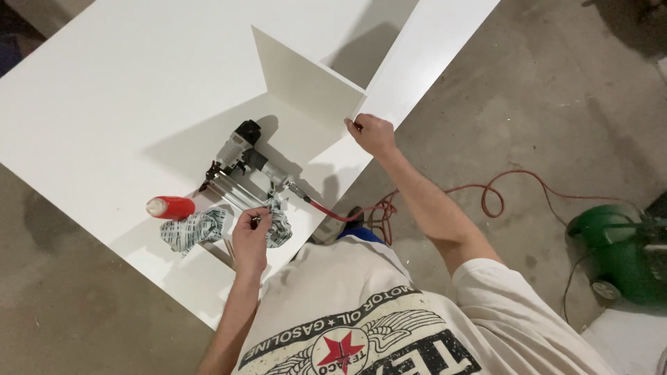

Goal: Assembling white melamine boards into a structure using wood glue, a pneumatic nail gun, and spring clamps.

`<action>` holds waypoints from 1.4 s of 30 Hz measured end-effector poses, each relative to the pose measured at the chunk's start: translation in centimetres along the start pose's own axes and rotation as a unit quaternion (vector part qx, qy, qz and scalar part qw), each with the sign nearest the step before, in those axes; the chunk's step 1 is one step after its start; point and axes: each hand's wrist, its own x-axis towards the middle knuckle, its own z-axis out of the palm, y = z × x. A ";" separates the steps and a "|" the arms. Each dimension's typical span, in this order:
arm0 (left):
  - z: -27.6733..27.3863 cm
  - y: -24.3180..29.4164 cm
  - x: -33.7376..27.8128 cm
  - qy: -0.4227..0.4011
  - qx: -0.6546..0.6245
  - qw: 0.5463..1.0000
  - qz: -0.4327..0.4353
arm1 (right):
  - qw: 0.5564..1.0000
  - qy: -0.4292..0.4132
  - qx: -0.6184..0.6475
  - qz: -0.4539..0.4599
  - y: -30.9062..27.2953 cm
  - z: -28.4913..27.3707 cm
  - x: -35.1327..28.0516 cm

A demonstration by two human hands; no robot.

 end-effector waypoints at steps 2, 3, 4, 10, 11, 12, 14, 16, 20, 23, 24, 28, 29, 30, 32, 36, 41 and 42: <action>0.4 1.2 0.0 -0.008 0.000 1.000 -0.002 | 1.000 0.029 0.003 -0.004 -0.7 -3.5 1.8; 0.6 1.7 -0.1 -0.012 -0.001 1.000 -0.005 | 0.998 0.055 0.007 -0.012 -1.0 -5.2 2.6; 0.7 1.7 0.1 -0.016 0.000 1.000 -0.004 | 0.998 0.057 0.005 -0.009 -1.4 -6.7 3.0; 1.5 1.9 0.9 -0.053 0.018 0.998 -0.010 | 0.981 0.154 0.105 -0.048 -3.7 -11.4 4.6; 1.6 1.5 1.2 -0.054 0.018 0.998 -0.007 | 0.977 0.171 0.059 -0.110 -3.9 -11.5 4.7; 1.8 1.2 1.5 -0.055 0.018 0.998 -0.004 | 0.967 0.188 0.013 -0.171 -4.1 -11.6 4.7; 2.0 1.9 1.4 -0.056 0.017 0.998 0.001 | 0.964 0.204 0.020 -0.169 -3.5 -11.1 4.6; 2.0 2.2 1.4 -0.056 0.017 0.998 0.006 | 0.961 0.219 0.030 -0.167 -3.7 -11.2 4.8; 2.0 2.6 1.6 -0.064 0.022 0.998 -0.001 | 0.959 0.204 0.037 -0.193 -4.6 -12.3 5.0; 2.1 4.2 1.1 -0.065 0.018 0.998 -0.005 | 0.959 0.216 0.079 -0.165 -4.5 -12.3 4.1; 2.0 5.1 0.8 -0.063 0.008 0.998 -0.005 | 0.958 0.227 0.115 -0.133 -4.7 -12.2 3.8; 0.1 14.1 1.6 -0.040 0.022 0.998 0.052 | 0.962 0.159 0.195 -0.105 -6.2 -12.6 -2.7; -0.8 16.1 2.7 -0.020 0.091 0.984 0.153 | 0.972 0.102 0.207 -0.052 -5.7 -11.2 -5.3; -1.8 18.2 3.9 0.000 0.164 0.954 0.250 | 0.976 0.043 0.215 0.000 -5.1 -9.8 -7.8; -3.8 20.3 9.3 0.018 0.248 0.926 0.285 | 0.972 -0.027 0.227 0.056 -4.9 -7.8 -12.7; -4.6 22.3 19.1 -0.088 0.478 0.863 0.139 | 0.949 -0.183 0.244 0.076 -3.8 -6.4 -20.5; -7.2 9.9 33.2 -0.183 0.644 0.731 0.130 | 0.911 -0.249 0.237 0.226 -7.9 -10.6 -20.4; -7.9 7.4 35.8 -0.179 0.659 0.715 0.151 | 0.902 -0.263 0.213 0.268 -8.1 -10.9 -20.5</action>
